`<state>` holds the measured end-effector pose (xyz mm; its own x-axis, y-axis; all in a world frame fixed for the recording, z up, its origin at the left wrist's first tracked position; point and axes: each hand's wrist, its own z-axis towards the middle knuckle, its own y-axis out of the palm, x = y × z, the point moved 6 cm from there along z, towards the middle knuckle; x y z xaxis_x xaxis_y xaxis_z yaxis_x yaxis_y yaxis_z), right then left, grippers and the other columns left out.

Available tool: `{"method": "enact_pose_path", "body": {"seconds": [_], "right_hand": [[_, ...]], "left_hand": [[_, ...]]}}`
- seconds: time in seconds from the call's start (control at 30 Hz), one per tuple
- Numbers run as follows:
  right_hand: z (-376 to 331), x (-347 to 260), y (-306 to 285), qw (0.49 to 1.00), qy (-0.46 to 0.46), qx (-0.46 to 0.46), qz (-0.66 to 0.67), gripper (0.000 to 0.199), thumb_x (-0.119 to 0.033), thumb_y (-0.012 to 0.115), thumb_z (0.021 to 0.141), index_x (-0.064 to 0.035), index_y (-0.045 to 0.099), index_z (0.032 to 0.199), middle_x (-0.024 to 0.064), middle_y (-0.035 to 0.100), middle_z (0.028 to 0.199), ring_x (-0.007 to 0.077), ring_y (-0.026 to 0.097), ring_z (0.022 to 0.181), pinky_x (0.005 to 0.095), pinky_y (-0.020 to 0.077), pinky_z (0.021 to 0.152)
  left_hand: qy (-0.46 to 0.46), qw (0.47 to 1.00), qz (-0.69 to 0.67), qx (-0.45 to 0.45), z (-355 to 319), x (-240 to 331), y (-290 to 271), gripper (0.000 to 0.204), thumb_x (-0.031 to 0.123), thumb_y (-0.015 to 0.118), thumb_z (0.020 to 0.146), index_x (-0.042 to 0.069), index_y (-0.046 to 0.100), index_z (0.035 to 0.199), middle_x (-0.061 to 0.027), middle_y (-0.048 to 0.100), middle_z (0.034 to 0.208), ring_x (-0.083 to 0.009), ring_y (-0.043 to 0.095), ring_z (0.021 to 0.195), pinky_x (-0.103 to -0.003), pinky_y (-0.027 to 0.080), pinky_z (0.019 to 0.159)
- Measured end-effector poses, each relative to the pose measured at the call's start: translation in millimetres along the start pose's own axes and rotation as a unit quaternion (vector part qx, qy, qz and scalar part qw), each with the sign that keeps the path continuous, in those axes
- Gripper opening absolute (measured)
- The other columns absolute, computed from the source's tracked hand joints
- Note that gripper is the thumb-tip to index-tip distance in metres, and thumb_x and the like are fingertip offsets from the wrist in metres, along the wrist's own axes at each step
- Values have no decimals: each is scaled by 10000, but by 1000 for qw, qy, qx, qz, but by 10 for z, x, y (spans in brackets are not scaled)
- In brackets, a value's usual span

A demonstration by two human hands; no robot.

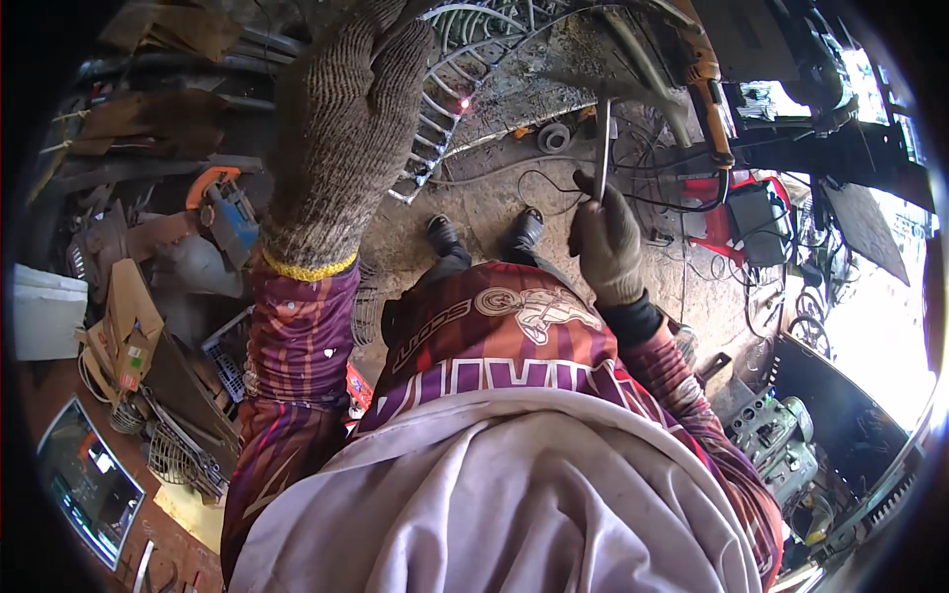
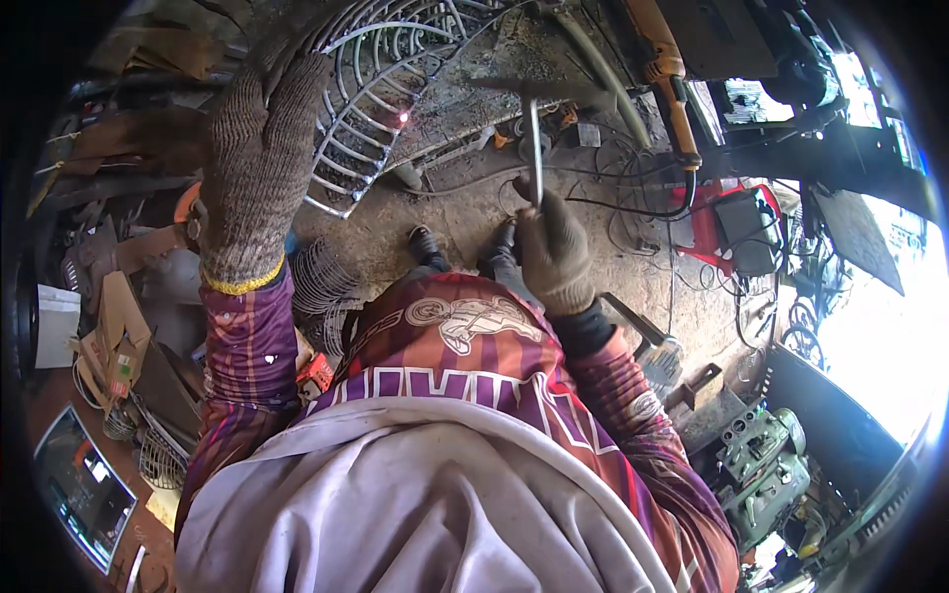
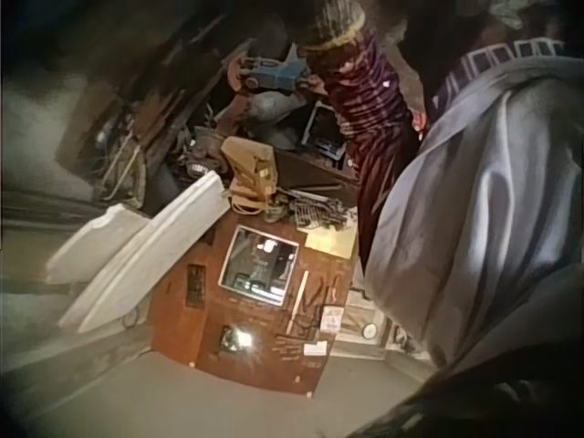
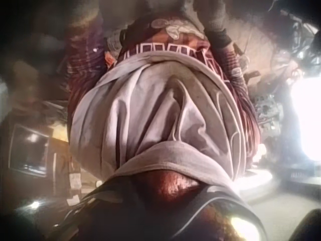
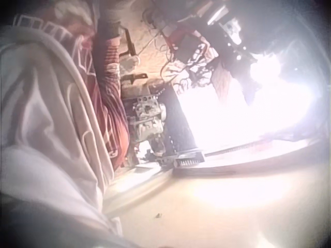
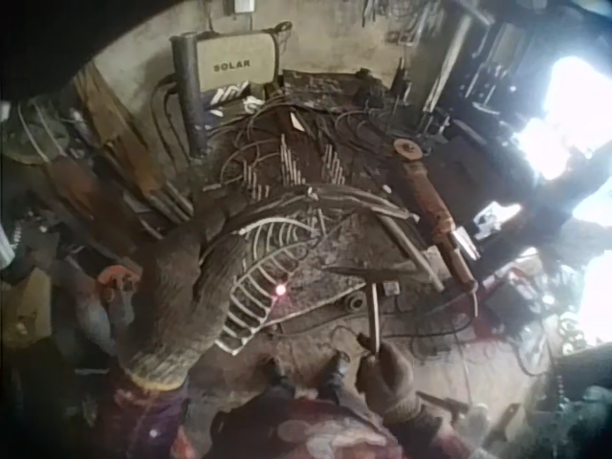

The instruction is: The person welds metal rods together to form a curved grate or frame using a welding torch and a handheld welding mask. They use a hammer to knock off slag and handle the metal frame to reposition it on the work table.

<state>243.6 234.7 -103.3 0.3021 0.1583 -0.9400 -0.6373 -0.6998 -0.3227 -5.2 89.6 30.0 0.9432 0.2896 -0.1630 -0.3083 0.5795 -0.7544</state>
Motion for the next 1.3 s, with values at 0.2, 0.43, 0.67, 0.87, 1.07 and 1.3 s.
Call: {"method": "enact_pose_path", "body": {"seconds": [0.2,0.43,0.67,0.87,1.07,1.3], "right_hand": [[-5,-374,148,989,-56,-10,-139,314,-126,548,951,-33,586,1249,143,670,743,251,695,694,364,521,626],[57,-723,259,962,-161,-2,-221,341,-172,588,930,-54,573,1249,204,659,845,396,666,769,450,521,656],[102,-502,339,965,-124,-33,-230,382,-167,584,932,-64,549,1298,199,653,836,399,655,733,463,512,626],[84,-522,383,963,-132,-28,-234,398,-168,587,928,-86,541,1315,194,658,828,414,656,751,487,511,645],[30,-723,335,957,-149,-22,-246,395,-177,580,929,-66,533,1305,205,666,875,402,663,769,481,520,628],[49,-626,350,953,-156,1,-259,429,-223,604,928,-87,520,1327,201,668,875,406,661,747,483,522,619]], "left_hand": [[35,994,98,-22,97,-53,91,511,69,653,830,108,559,1331,-211,634,1159,-348,669,979,-436,563,788],[-286,924,-253,-23,418,-45,-80,369,227,553,983,-55,587,1220,-234,659,1129,-369,633,1031,-392,488,887],[-81,995,-34,-37,223,-6,68,364,206,576,957,-28,583,1236,-231,654,1132,-368,641,1012,-404,503,861],[-31,998,27,-39,157,52,102,370,188,595,935,-5,580,1250,-229,650,1135,-368,648,997,-414,515,839],[-16,998,41,-39,148,63,120,386,170,614,912,18,577,1264,-226,646,1138,-367,654,981,-424,528,816],[-2,998,52,-35,141,101,128,413,149,636,886,44,573,1281,-223,642,1141,-367,662,963,-435,543,790]]}}
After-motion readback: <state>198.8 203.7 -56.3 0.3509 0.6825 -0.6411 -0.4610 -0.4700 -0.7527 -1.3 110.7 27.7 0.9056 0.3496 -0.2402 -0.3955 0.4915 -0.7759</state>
